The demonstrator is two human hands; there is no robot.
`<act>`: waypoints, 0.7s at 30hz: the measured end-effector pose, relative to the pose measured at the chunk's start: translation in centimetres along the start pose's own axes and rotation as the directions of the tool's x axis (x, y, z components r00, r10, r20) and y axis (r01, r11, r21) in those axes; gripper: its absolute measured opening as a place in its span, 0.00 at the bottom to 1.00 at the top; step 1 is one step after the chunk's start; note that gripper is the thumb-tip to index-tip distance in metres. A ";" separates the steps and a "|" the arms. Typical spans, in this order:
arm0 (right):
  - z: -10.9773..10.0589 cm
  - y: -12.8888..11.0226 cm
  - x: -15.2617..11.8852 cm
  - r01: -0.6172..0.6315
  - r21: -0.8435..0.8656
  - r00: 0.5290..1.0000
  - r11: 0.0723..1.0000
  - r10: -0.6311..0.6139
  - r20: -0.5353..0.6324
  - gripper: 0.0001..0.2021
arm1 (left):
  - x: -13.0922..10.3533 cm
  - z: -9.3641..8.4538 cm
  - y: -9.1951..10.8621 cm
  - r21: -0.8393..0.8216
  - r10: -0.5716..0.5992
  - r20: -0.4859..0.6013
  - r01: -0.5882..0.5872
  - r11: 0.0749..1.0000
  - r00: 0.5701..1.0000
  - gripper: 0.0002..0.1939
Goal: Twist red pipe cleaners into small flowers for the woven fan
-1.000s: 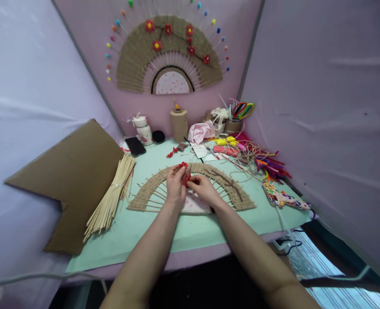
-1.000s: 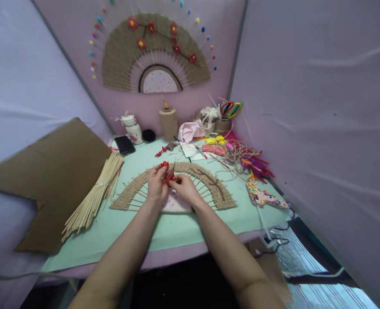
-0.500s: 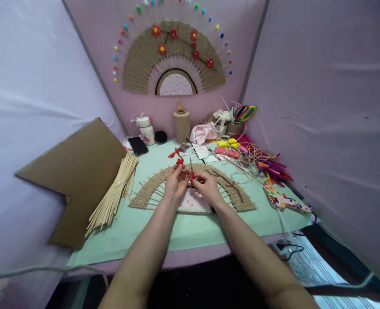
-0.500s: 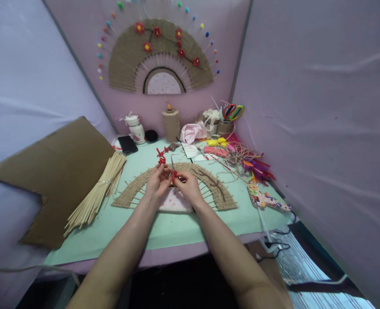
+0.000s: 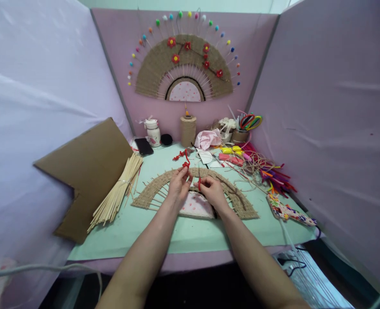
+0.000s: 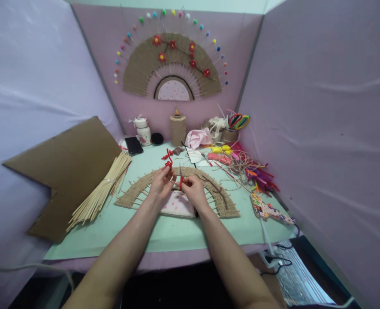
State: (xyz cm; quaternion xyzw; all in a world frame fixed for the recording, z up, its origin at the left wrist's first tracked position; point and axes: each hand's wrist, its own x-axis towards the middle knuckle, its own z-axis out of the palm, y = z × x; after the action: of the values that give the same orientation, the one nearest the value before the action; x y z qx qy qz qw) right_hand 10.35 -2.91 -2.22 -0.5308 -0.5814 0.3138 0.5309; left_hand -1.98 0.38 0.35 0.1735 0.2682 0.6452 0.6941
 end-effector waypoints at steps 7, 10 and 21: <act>-0.4 0.5 0.3 0.040 -0.185 0.999 0.982 -0.046 -0.025 0.13 | 0.0 -0.1 0.1 -0.009 -0.018 0.010 0.018 1.000 1.000 0.10; -0.6 0.1 0.3 0.077 -0.293 0.997 0.953 -0.065 0.050 0.06 | 0.0 -0.2 0.1 -0.016 -0.045 0.038 0.045 0.999 0.998 0.10; -0.8 -0.6 -0.1 0.155 -0.370 0.988 0.916 -0.150 0.041 0.06 | -0.6 0.2 0.0 0.075 -0.080 0.085 0.073 0.994 0.993 0.12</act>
State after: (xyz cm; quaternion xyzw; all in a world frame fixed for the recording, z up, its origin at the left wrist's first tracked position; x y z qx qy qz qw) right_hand 10.99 -3.30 -1.51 -0.5730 -0.6730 0.1588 0.4399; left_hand -1.88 -0.18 0.55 0.2159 0.2669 0.5998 0.7227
